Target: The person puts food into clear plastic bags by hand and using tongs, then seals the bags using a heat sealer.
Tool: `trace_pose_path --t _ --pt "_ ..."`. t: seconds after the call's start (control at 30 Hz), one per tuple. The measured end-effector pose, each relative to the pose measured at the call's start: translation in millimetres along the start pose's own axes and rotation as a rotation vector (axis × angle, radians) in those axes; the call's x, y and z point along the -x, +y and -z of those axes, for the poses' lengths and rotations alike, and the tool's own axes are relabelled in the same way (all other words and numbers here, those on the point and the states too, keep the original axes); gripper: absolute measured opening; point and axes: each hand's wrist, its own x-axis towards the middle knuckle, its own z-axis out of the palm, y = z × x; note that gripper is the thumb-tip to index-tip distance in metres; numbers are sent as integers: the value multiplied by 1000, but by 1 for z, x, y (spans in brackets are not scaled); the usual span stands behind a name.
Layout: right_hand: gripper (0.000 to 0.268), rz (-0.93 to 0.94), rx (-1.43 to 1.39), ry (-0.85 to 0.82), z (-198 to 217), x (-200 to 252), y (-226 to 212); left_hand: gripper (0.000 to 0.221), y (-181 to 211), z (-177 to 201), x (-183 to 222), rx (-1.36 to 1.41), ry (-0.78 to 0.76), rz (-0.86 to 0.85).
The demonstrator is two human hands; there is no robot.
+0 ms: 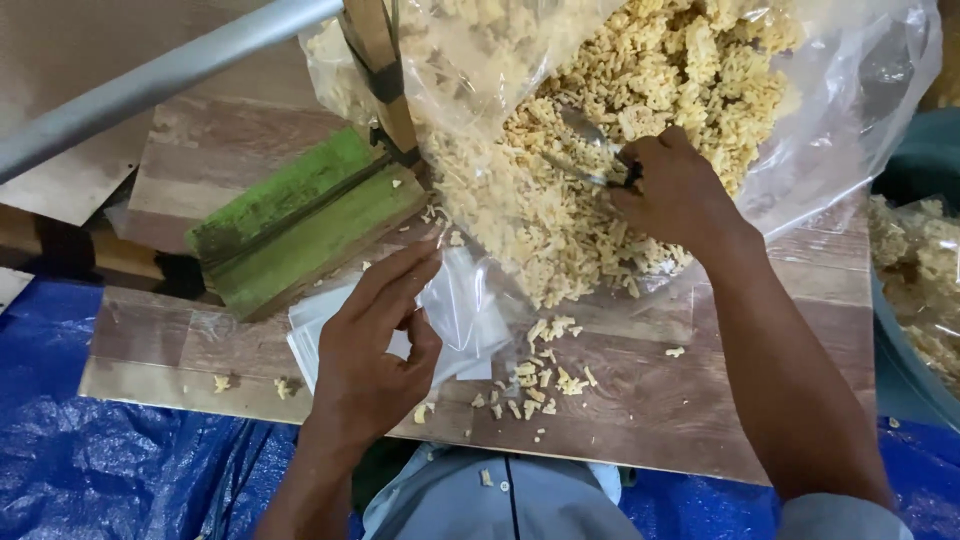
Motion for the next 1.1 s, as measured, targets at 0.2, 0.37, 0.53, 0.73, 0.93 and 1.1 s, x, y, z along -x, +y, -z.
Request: trace_pose_path --t 0.2,0.37,0.53,0.73,0.93,1.1 --pt "51 15 -63 13 20 -24 -10 33 -4 -6 1 -51 187 -113" --pt "43 191 -159 98 19 -57 -11 24 -4 -9 4 -48 239 -121" --pt "46 144 -385 135 15 -68 -26 27 2 -8 4 60 126 -106" --pt "36 231 -486 182 7 -61 -4 27 12 -4 -9 148 92 -122" --pt "31 141 -349 160 22 -10 17 36 20 0 -24 206 46 -135" --pt "57 -89 -251 138 29 5 35 35 19 2 -28 157 27 -123"
